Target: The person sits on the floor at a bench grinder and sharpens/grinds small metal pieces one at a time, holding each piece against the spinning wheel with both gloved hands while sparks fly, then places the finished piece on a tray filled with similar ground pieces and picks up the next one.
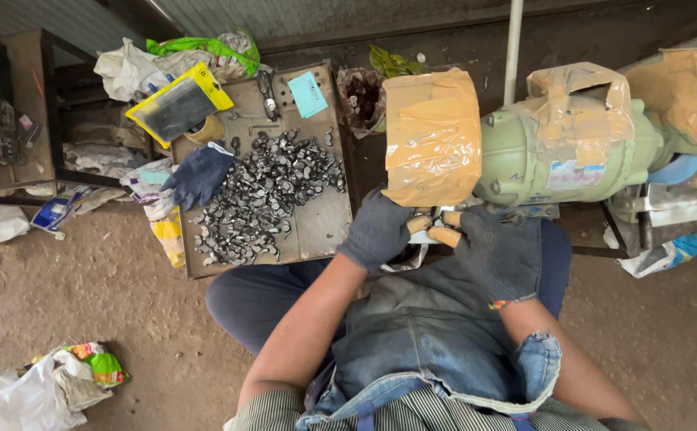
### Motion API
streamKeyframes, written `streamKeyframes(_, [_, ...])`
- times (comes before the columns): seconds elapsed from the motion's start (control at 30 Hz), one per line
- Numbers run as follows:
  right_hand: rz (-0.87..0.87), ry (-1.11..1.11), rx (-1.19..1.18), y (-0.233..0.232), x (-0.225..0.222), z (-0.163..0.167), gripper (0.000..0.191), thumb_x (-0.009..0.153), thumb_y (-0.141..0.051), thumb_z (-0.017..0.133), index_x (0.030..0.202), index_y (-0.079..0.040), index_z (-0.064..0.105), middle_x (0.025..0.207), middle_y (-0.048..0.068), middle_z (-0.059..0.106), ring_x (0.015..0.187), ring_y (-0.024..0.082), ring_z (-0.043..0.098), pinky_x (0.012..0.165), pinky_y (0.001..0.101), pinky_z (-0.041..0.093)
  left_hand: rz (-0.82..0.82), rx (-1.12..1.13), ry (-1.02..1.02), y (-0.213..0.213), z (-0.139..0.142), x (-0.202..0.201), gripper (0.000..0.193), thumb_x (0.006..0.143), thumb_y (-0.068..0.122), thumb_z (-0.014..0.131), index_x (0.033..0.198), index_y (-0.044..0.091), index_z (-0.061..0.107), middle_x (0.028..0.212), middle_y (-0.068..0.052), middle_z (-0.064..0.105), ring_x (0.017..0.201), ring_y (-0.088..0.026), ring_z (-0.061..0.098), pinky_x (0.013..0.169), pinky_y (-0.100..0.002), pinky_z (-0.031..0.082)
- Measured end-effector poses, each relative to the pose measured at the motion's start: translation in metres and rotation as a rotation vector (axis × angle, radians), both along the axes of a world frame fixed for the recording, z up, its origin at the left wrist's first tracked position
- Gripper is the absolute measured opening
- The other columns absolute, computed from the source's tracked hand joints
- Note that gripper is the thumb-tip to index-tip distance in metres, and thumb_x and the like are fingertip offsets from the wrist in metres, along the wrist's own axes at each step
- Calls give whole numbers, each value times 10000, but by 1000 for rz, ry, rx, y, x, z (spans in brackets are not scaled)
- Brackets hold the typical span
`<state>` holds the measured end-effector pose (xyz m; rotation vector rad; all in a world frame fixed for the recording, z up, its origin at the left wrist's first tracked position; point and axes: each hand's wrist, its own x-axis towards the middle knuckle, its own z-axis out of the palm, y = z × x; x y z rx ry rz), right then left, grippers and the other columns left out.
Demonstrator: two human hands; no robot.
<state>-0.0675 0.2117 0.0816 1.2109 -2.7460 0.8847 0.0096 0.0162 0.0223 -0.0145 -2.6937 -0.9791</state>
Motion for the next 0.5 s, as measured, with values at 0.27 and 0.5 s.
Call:
streamKeyframes(0.27, [85,-3,15,-10,-12,18,217,803,-319,755,971,-187,794,1016,-2,746,935,211,708,764,375,505,-89,20,27,-7,-13,-2,236,855,226,723,1046,89,734,1159,-177,685,1118,-403,616,974,-511,477])
streamKeyframes(0.5, [335,-532,-147,-5,-13,7,199,883,-253,707,1014,-153,818,1043,66,764,963,263,708,811,380,519,72,-70,123,8,-35,33,285,875,252,735,1136,145,691,1182,-170,619,1153,-388,571,1018,-517,439])
